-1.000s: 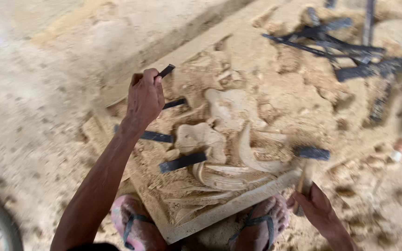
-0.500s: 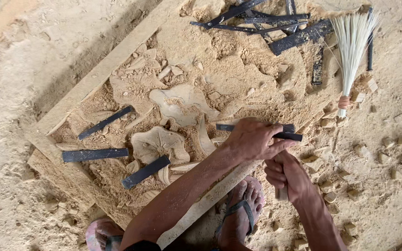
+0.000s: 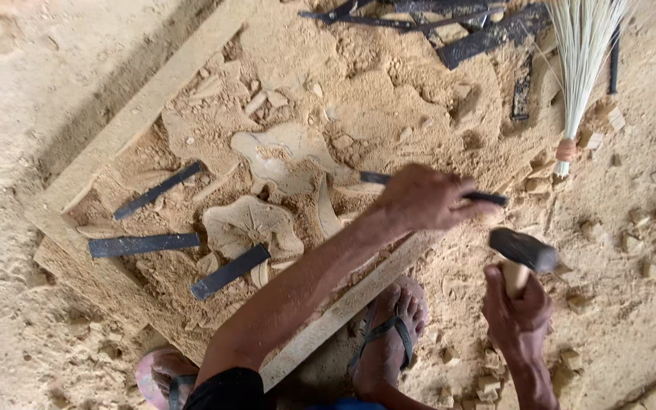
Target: The person carves a stone slab by hammering a chisel into the surface and occasionally brushing away the debris with a hand brush.
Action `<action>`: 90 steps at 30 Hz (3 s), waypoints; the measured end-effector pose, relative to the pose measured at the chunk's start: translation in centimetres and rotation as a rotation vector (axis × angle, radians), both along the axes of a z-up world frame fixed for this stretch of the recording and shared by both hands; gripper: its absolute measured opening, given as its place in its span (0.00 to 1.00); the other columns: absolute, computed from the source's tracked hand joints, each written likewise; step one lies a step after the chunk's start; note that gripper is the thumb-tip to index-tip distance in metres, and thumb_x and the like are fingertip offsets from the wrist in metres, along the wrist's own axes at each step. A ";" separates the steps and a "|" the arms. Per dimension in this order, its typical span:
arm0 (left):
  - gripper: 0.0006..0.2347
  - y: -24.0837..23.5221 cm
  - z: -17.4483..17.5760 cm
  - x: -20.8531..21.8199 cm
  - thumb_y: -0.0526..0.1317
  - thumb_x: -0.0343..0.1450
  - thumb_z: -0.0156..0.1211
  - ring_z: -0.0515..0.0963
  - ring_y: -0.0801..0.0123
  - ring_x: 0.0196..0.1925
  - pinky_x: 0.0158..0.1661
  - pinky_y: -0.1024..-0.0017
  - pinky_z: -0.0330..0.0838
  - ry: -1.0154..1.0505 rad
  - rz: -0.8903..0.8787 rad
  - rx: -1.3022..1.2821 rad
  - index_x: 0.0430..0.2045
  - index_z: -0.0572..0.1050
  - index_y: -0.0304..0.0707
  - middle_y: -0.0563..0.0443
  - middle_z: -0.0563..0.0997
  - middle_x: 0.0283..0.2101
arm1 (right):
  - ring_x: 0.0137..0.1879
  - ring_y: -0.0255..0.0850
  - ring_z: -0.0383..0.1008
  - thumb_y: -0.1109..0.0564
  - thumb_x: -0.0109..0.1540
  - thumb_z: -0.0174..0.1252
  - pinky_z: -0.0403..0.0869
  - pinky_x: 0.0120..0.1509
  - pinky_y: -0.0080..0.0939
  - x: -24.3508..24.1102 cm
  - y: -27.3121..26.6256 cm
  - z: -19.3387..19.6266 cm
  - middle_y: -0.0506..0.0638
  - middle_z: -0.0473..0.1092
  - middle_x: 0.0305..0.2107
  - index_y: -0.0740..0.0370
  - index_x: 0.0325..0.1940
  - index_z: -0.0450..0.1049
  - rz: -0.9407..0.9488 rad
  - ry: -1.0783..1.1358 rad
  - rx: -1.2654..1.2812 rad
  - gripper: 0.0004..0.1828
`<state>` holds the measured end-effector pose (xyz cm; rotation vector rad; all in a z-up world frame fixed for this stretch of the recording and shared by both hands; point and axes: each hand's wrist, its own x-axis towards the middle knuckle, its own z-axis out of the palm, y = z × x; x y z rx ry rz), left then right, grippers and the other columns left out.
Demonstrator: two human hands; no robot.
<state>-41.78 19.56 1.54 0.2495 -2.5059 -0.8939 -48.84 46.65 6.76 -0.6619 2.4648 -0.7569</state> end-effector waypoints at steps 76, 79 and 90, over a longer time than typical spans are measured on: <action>0.20 -2.0 -0.2 1.3 0.61 0.75 0.52 0.72 0.74 0.13 0.16 0.69 0.65 0.137 0.319 -0.009 0.24 0.78 0.48 0.60 0.76 0.15 | 0.09 0.32 0.56 0.32 0.77 0.37 0.59 0.08 0.35 -3.0 -10.9 2.8 0.43 0.60 0.11 0.54 0.29 0.66 0.023 -0.395 -0.350 0.32; 0.21 -1.6 -1.5 1.3 0.63 0.77 0.48 0.64 0.83 0.11 0.14 0.81 0.57 0.190 0.335 -0.011 0.27 0.77 0.49 0.65 0.75 0.14 | 0.11 0.29 0.63 0.31 0.79 0.38 0.63 0.08 0.30 -3.2 -11.1 2.9 0.39 0.65 0.14 0.48 0.32 0.67 -0.044 -0.318 -0.351 0.30; 0.23 -1.6 -2.0 1.8 0.62 0.78 0.43 0.64 0.81 0.09 0.11 0.76 0.59 0.054 0.188 -0.058 0.29 0.77 0.45 0.62 0.75 0.15 | 0.18 0.30 0.73 0.27 0.74 0.50 0.73 0.13 0.28 -3.1 -8.8 -1.9 0.41 0.70 0.19 0.54 0.43 0.72 0.017 -0.576 -0.895 0.29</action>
